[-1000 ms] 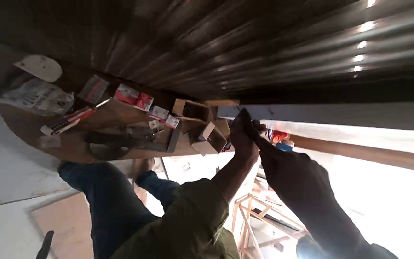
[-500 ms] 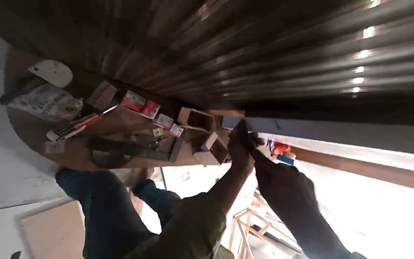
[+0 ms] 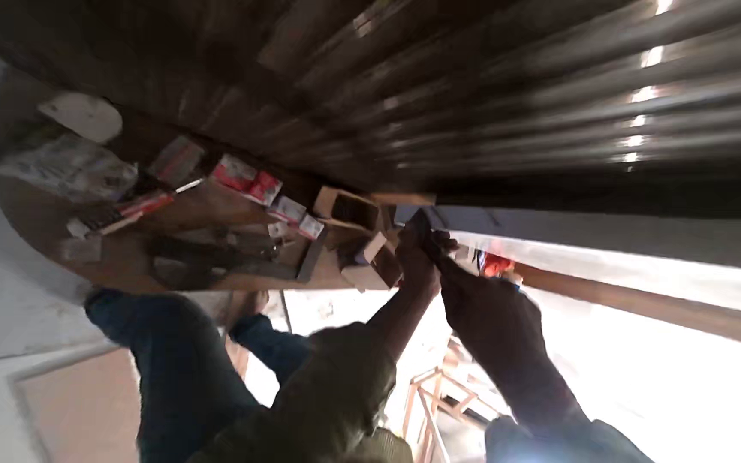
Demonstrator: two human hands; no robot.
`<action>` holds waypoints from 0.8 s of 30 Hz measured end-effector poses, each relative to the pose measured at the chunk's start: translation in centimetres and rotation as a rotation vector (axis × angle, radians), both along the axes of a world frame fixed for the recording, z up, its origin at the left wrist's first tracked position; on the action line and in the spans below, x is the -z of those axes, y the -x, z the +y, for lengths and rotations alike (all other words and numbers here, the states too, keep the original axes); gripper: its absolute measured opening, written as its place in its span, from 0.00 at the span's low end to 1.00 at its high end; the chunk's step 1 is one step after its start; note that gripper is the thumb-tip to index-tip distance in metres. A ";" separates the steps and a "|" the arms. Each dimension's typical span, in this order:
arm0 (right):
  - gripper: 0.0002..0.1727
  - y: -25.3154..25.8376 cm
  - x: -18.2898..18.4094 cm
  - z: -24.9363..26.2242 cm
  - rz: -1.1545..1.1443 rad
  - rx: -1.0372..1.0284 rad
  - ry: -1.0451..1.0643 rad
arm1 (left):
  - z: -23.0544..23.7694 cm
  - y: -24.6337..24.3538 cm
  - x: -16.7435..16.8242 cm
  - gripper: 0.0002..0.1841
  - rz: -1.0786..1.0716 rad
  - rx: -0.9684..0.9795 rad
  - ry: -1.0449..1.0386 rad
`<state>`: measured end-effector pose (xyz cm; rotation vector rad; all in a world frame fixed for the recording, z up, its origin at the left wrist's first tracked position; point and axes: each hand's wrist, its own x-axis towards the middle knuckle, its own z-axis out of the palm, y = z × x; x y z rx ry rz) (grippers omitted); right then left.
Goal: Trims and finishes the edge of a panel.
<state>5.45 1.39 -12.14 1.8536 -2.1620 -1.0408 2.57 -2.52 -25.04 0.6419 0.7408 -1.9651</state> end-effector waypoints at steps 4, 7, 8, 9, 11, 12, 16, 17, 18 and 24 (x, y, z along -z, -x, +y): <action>0.20 -0.1 0.0 0.3 -0.019 0.045 -0.017 | 0.6 -0.5 -0.2 0.21 0.005 0.021 -0.021; 0.19 -0.2 0.6 -0.4 -0.036 0.076 -0.039 | -0.6 -0.8 0.0 0.24 -0.030 0.083 -0.091; 0.20 -0.6 0.4 0.1 -0.021 0.104 -0.068 | 0.3 -1.0 0.0 0.24 -0.020 0.087 -0.094; 0.21 -1.0 0.3 0.2 -0.001 0.106 -0.080 | 0.7 -1.1 0.0 0.24 -0.004 0.075 -0.070; 0.21 -0.8 1.3 -0.9 0.020 0.078 -0.072 | -0.5 -0.9 1.0 0.24 0.019 0.029 -0.024; 0.20 -0.7 1.5 -0.9 0.013 0.070 -0.073 | -0.6 -0.9 1.0 0.23 0.006 0.029 -0.044; 0.20 -1.0 1.0 -0.4 0.026 0.086 -0.091 | 0.6 -1.1 0.8 0.23 -0.014 0.072 -0.026; 0.21 -0.9 1.5 -0.9 0.023 0.085 -0.084 | -0.1 -0.9 1.4 0.24 -0.014 0.064 -0.001; 0.21 -0.5 2.0 -1.2 0.009 0.074 -0.069 | -0.7 -0.6 1.9 0.24 -0.026 0.058 0.000; 0.21 -0.5 2.5 -0.8 0.015 0.050 -0.061 | -0.3 -0.5 2.4 0.24 0.003 0.052 -0.023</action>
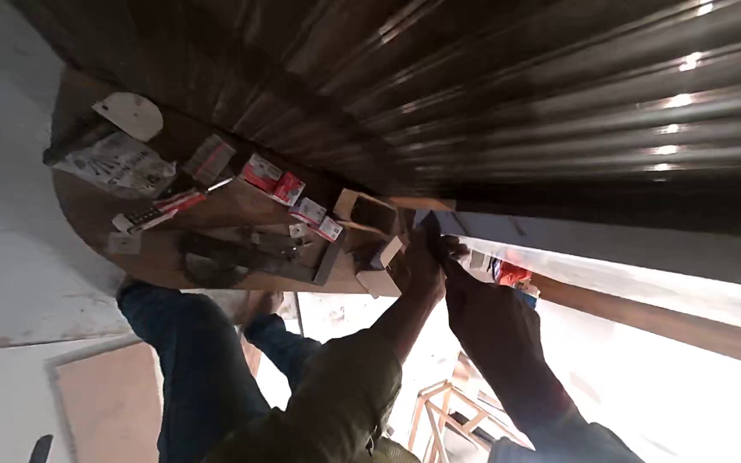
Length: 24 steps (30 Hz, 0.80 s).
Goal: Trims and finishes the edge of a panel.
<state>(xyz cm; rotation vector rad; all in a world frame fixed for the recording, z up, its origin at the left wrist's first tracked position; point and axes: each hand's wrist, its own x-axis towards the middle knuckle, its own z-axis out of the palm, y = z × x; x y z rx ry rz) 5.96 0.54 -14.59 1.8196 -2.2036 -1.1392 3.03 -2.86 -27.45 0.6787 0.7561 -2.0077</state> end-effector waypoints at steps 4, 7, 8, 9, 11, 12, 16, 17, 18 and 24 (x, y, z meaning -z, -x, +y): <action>0.20 0.3 -0.1 0.7 0.005 0.007 0.022 | 0.1 0.0 -0.4 0.26 -0.027 0.050 -0.023; 0.20 -0.4 -0.3 0.6 0.020 0.002 -0.001 | 0.5 -0.2 -0.4 0.25 -0.008 0.019 -0.006; 0.20 -0.6 -0.2 0.2 0.024 0.032 -0.017 | 0.2 -0.2 -0.1 0.25 -0.010 0.013 0.005; 0.21 -0.6 -0.2 0.0 0.024 0.057 -0.028 | 0.2 -0.2 -0.1 0.25 -0.027 0.024 0.018; 0.21 -0.4 0.0 -0.1 0.013 0.101 -0.016 | -0.3 -0.4 -0.5 0.26 -0.049 0.071 -0.037; 0.21 -0.3 0.2 0.4 0.001 0.098 0.008 | -0.5 -0.7 -0.5 0.27 -0.043 0.102 -0.050; 0.21 -1.1 0.7 1.9 -0.021 0.053 0.048 | 0.2 -1.2 0.2 0.27 0.058 0.090 -0.052; 0.21 -1.4 0.7 1.6 -0.007 0.054 0.035 | 0.3 -1.2 0.5 0.27 0.061 0.070 -0.038; 0.21 -1.5 0.7 1.2 0.006 0.063 0.020 | 0.2 -1.2 0.6 0.27 0.052 0.065 -0.031; 0.21 -1.0 0.2 1.7 0.007 0.095 -0.003 | 0.9 -0.8 -0.1 0.24 0.047 0.005 -0.042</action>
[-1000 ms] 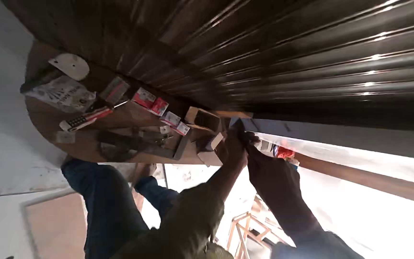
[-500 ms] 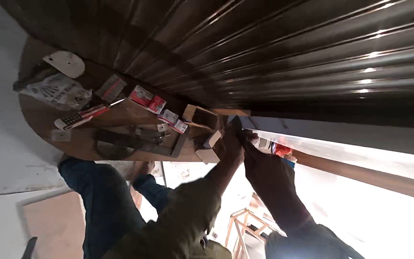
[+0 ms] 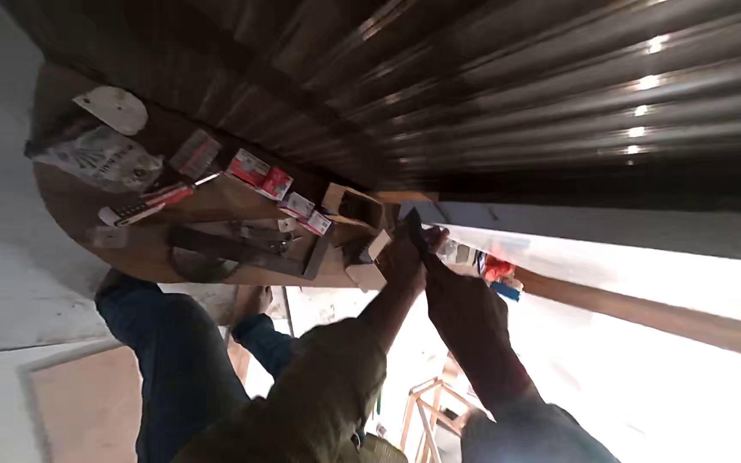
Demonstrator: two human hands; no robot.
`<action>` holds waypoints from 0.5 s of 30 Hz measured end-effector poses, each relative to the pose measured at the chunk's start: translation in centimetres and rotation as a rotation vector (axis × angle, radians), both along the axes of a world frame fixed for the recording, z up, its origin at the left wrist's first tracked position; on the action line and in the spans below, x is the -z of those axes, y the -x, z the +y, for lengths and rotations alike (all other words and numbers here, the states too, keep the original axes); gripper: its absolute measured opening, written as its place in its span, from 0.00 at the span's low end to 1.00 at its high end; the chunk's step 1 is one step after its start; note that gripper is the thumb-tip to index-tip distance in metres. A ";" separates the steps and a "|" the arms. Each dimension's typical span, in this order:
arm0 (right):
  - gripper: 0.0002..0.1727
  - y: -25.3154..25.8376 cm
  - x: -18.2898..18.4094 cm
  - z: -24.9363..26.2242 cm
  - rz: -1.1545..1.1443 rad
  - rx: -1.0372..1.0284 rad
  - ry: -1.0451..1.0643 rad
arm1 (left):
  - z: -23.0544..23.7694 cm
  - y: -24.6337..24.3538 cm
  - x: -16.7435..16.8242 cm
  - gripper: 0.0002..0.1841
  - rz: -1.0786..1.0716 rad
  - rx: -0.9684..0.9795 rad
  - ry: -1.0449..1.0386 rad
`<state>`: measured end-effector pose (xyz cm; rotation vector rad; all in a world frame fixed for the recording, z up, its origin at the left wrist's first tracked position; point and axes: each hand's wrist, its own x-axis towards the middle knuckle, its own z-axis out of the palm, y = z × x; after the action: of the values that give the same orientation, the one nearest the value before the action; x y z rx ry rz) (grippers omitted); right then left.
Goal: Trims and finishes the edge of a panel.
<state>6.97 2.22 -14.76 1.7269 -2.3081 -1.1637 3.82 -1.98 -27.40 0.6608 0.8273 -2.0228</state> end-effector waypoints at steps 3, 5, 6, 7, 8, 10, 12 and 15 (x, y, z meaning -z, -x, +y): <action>0.21 0.2 0.6 -0.5 -0.016 0.020 -0.013 | -0.4 -0.5 0.0 0.24 -0.047 0.048 0.013; 0.22 0.2 1.3 -1.4 -0.005 0.067 -0.019 | -1.9 -0.7 0.1 0.22 -0.132 0.177 0.057; 0.23 0.1 1.7 -1.5 -0.014 0.068 -0.010 | -2.3 -1.0 0.3 0.22 -0.120 0.199 0.063; 0.23 0.1 2.2 -1.4 -0.033 0.038 0.011 | -2.4 -1.2 0.9 0.22 -0.069 0.169 0.056; 0.23 0.3 2.2 -0.8 -0.052 0.018 0.010 | -1.9 -1.2 1.1 0.23 -0.033 0.135 0.015; 0.24 1.1 1.4 0.9 -0.094 -0.044 0.015 | 0.3 -0.9 0.6 0.27 0.017 0.038 -0.008; 0.21 1.9 0.3 2.0 -0.143 -0.171 0.071 | 2.2 -1.5 -0.1 0.28 -0.009 -0.050 0.081; 0.18 2.0 -3.2 2.3 -0.124 -0.308 0.085 | 4.8 -1.8 0.1 0.33 -0.050 -0.099 0.196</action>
<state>4.97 4.48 -11.53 2.0805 -2.0179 -0.9148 5.66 2.79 -27.49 0.5464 0.6103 -1.9591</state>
